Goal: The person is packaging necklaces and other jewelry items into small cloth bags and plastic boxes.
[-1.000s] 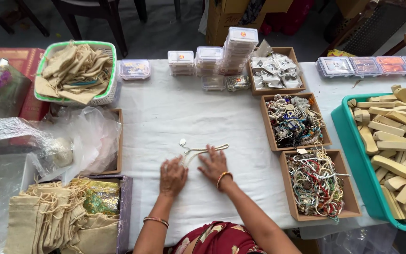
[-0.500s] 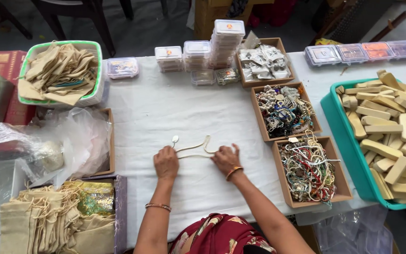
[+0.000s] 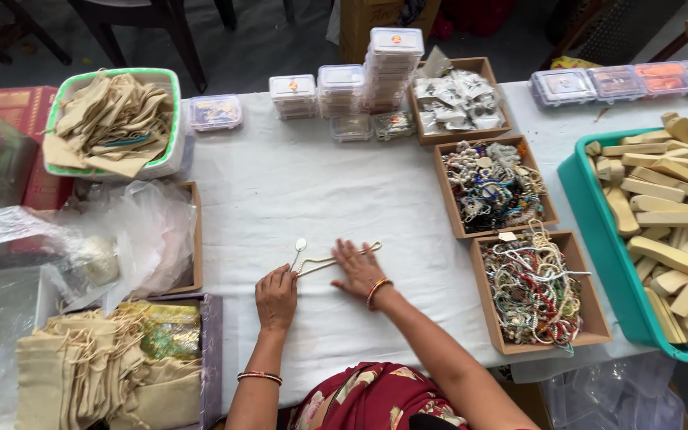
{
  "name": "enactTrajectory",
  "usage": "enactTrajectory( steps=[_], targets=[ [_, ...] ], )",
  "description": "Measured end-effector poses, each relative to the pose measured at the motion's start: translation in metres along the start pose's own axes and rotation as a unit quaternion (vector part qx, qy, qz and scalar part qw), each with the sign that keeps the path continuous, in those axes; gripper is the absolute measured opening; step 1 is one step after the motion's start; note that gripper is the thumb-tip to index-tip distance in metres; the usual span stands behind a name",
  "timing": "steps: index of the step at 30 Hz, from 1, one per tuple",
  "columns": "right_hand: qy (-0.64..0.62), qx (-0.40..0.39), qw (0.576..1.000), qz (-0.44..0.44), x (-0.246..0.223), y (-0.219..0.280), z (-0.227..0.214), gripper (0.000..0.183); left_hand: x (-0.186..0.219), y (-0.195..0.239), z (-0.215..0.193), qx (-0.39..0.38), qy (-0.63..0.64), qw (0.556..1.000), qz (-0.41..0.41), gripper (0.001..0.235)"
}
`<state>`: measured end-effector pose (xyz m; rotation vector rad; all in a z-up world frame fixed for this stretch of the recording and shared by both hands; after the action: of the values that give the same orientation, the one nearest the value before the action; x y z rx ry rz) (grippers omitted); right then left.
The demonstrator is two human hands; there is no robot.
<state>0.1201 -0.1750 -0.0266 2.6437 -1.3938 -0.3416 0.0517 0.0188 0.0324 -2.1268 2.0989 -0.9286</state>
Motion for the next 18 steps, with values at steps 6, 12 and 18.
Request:
enactTrajectory(
  steps=[6, 12, 18],
  targets=[
    [0.003, 0.074, 0.973, 0.218, 0.098, 0.004, -0.023, 0.088, 0.004, -0.006, -0.017, 0.010, -0.002, 1.000, -0.011, 0.014],
    [0.013, 0.001, 1.000, 0.023, -0.030, -0.011, -0.019, 0.095, 0.000, -0.002, -0.014, 0.007, 0.016, 1.000, -0.021, 0.015],
    [0.004, -0.042, 0.990, 0.132, 0.053, 0.019, -0.022, 0.087, -0.009, 0.005, 0.000, -0.011, 0.027, 0.999, -0.043, 0.015]
  ],
)
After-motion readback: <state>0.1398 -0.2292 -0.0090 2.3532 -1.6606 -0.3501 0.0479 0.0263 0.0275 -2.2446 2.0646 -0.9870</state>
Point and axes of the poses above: each hand's wrist, its own y-axis away from the middle knuckle, its own z-axis out of the palm, x = y × z, the point moved 8 cm from there along -y, towards the middle knuckle, and after that the axes turned 3 degrees about y, right-handed, at the moved point
